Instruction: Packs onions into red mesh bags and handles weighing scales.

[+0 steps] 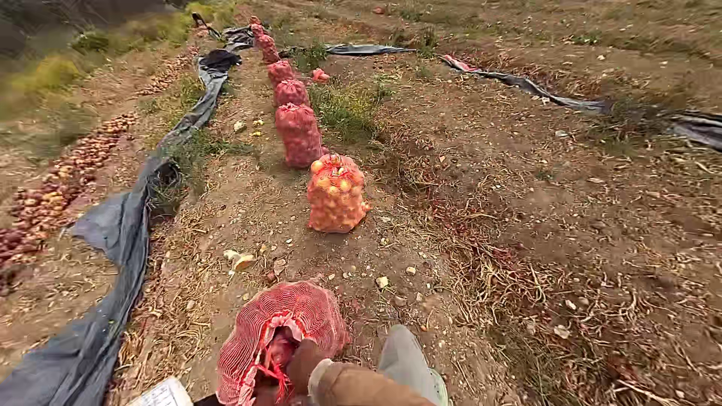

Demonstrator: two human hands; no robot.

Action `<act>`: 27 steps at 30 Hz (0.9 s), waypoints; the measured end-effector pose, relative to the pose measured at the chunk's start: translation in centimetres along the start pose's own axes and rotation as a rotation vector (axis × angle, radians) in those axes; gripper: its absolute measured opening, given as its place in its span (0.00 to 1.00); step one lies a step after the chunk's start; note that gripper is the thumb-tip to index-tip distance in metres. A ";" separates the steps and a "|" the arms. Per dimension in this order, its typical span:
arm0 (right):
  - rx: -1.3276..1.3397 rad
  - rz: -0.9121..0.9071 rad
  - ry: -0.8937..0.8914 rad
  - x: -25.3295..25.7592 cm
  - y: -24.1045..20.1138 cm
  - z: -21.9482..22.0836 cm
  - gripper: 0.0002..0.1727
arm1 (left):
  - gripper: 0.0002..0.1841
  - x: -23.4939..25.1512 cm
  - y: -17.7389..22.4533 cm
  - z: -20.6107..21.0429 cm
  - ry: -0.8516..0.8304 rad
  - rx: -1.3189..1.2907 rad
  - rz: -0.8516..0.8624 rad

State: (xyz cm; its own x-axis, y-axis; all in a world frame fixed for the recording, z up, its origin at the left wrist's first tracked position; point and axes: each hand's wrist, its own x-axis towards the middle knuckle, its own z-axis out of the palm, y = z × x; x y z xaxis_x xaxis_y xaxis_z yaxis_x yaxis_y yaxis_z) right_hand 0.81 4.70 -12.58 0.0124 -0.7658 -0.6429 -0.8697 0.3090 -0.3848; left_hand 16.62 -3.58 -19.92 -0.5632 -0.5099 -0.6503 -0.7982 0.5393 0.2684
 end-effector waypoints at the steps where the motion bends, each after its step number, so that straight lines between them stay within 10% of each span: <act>1: 0.081 0.014 0.046 -0.5 0.0 1.3 0.18 | 0.31 -0.5 -0.1 0.3 -0.005 0.025 -0.009; 16: 0.258 0.009 0.127 -22.4 3.4 22.1 0.19 | 0.27 -18.7 12.5 12.7 -0.168 0.384 0.040; 23: 0.556 0.234 0.261 -37.8 0.0 25.3 0.27 | 0.17 -28.4 22.1 8.4 -0.449 0.677 0.510; 27: 0.779 0.609 0.322 -41.0 -4.8 24.3 0.26 | 0.17 -26.1 25.7 6.8 -0.664 0.827 0.948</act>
State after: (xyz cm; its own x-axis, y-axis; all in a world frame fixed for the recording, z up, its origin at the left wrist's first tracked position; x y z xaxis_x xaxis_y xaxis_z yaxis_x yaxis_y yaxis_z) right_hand 16.47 48.32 -0.42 -0.5541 -0.4373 -0.7084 -0.1232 0.8846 -0.4497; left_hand 12.24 28.19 -0.85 -0.4179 0.5387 -0.7316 0.3015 0.8418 0.4477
